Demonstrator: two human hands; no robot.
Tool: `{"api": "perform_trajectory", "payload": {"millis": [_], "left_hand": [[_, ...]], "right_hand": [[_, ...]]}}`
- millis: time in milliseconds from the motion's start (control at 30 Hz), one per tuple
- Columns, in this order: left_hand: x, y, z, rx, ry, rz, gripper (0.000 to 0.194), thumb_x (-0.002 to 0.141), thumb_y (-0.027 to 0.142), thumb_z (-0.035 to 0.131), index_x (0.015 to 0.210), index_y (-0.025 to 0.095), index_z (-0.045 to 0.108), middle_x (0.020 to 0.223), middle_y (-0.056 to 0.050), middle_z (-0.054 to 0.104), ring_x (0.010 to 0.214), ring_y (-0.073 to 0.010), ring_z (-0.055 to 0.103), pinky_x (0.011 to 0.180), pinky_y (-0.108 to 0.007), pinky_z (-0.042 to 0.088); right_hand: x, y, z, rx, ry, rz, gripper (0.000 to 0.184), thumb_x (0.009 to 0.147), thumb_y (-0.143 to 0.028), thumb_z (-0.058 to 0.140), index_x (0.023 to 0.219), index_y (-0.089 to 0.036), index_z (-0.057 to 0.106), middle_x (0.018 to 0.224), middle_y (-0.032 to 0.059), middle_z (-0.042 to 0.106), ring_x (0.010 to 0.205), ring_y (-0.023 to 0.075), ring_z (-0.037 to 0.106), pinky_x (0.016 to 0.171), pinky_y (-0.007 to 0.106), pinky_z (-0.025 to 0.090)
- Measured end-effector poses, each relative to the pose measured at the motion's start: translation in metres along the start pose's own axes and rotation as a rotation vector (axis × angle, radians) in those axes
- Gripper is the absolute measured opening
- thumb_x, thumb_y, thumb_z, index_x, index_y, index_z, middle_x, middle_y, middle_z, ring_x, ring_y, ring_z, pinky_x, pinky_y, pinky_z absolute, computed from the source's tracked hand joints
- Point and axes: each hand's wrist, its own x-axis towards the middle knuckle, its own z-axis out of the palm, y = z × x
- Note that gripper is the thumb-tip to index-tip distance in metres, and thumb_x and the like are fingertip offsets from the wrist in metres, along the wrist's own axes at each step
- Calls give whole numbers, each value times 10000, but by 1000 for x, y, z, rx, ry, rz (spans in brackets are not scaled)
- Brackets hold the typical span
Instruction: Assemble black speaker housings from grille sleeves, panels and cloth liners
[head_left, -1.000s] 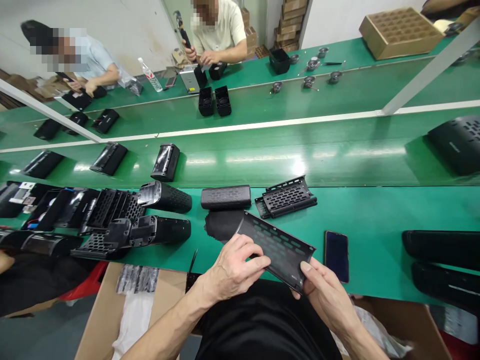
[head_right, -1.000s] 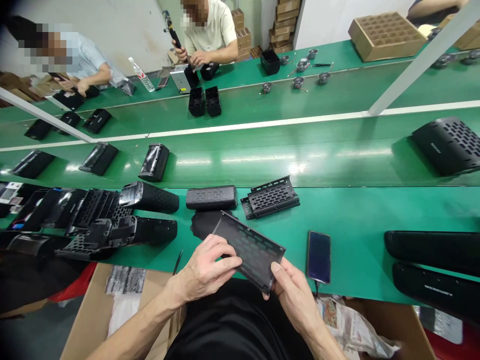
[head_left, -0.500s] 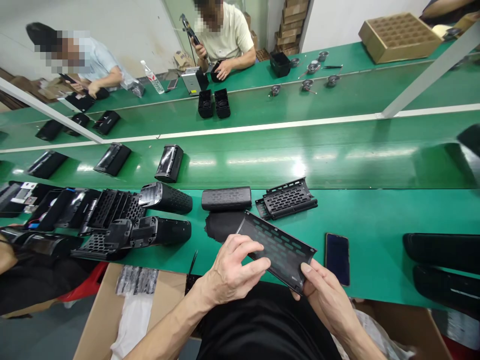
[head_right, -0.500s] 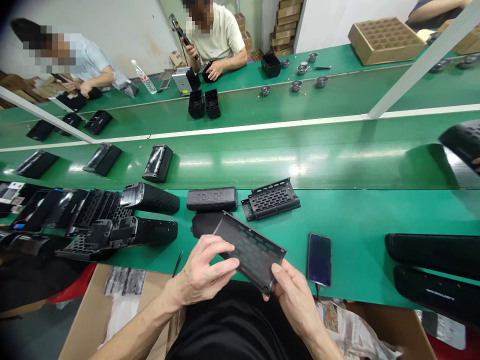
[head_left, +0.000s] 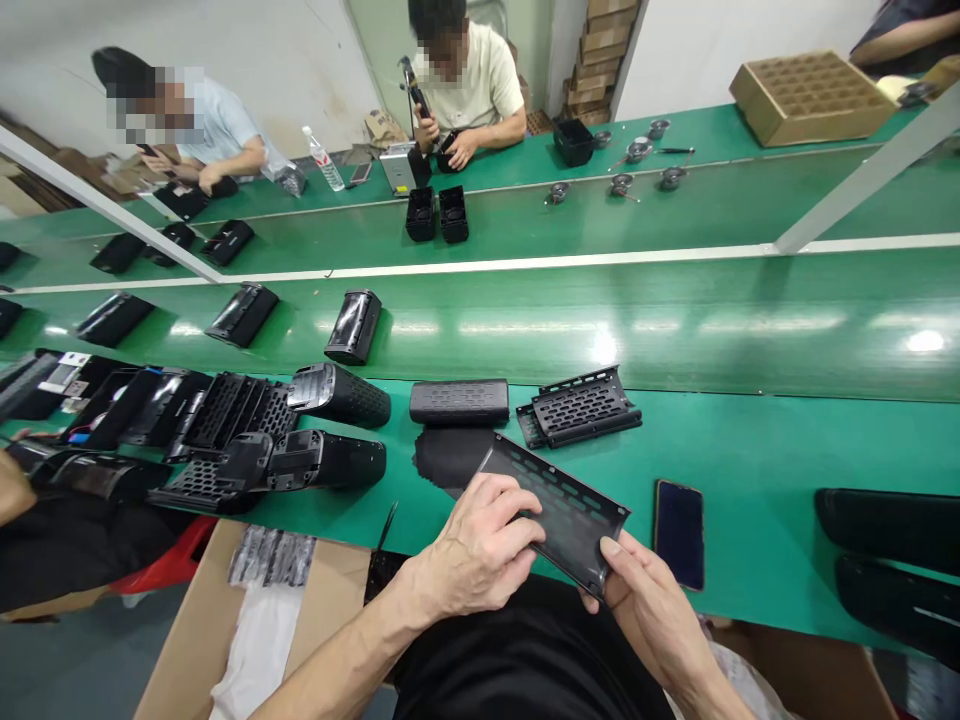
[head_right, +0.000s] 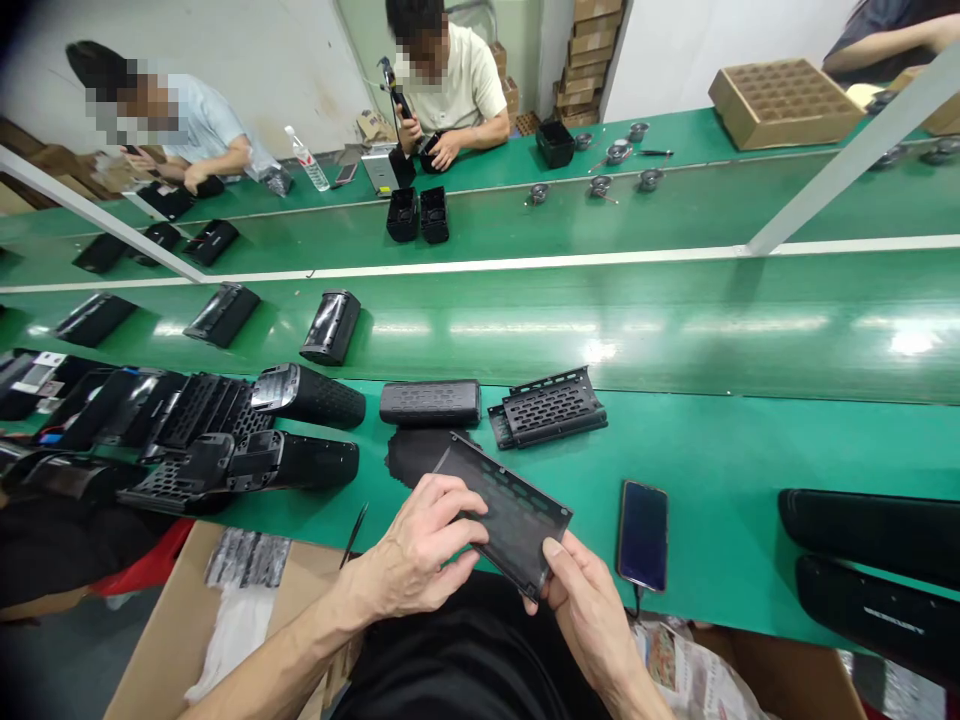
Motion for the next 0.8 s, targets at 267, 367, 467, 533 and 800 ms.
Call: {"api": "perform_trajectory", "payload": {"millis": [267,367,467,533,800], "left_hand": [[-17,-9,22,-762,883,-600,277,1048,431,533,1224,233,615,1175,-92,624,1046,-228,616,931,-418,519],[-4,-10,44,-1483,882,-786,551,1020,688,442,1250,220,622,1196,-111,671,1034,-236,658,934,-422,540],[12,-5,57,-1872,778,-786,765,935,847,401,1267,210,662,1238,-136,712,1120,-290,671,1021,-467,519],[19,-2,59,-1983,753,-801,866,902,894,371,1252,175,702,1215,-160,739,1166,-342,670,1057,-503,501],[13,-15,39,-2195,759,-750,1004,850,940,372,1277,99,716,1272,-216,741,1241,-426,656,1105,-587,470]], "right_hand": [[1,-7,11,96,66,-9,254,909,-427,771,1017,-197,767,876,41,652,662,153,518,531,283,472],[6,-5,16,101,52,-21,251,909,-443,767,1008,-212,773,880,42,656,684,166,539,531,291,482],[10,-1,31,99,36,-19,208,919,-423,766,932,-216,769,834,38,658,707,177,563,568,300,510],[12,3,42,89,19,-6,213,923,-425,769,907,-213,762,804,36,662,710,179,575,603,305,530],[13,20,31,-292,-124,89,446,861,-591,798,1082,-206,757,962,95,742,807,247,691,708,367,592]]}}
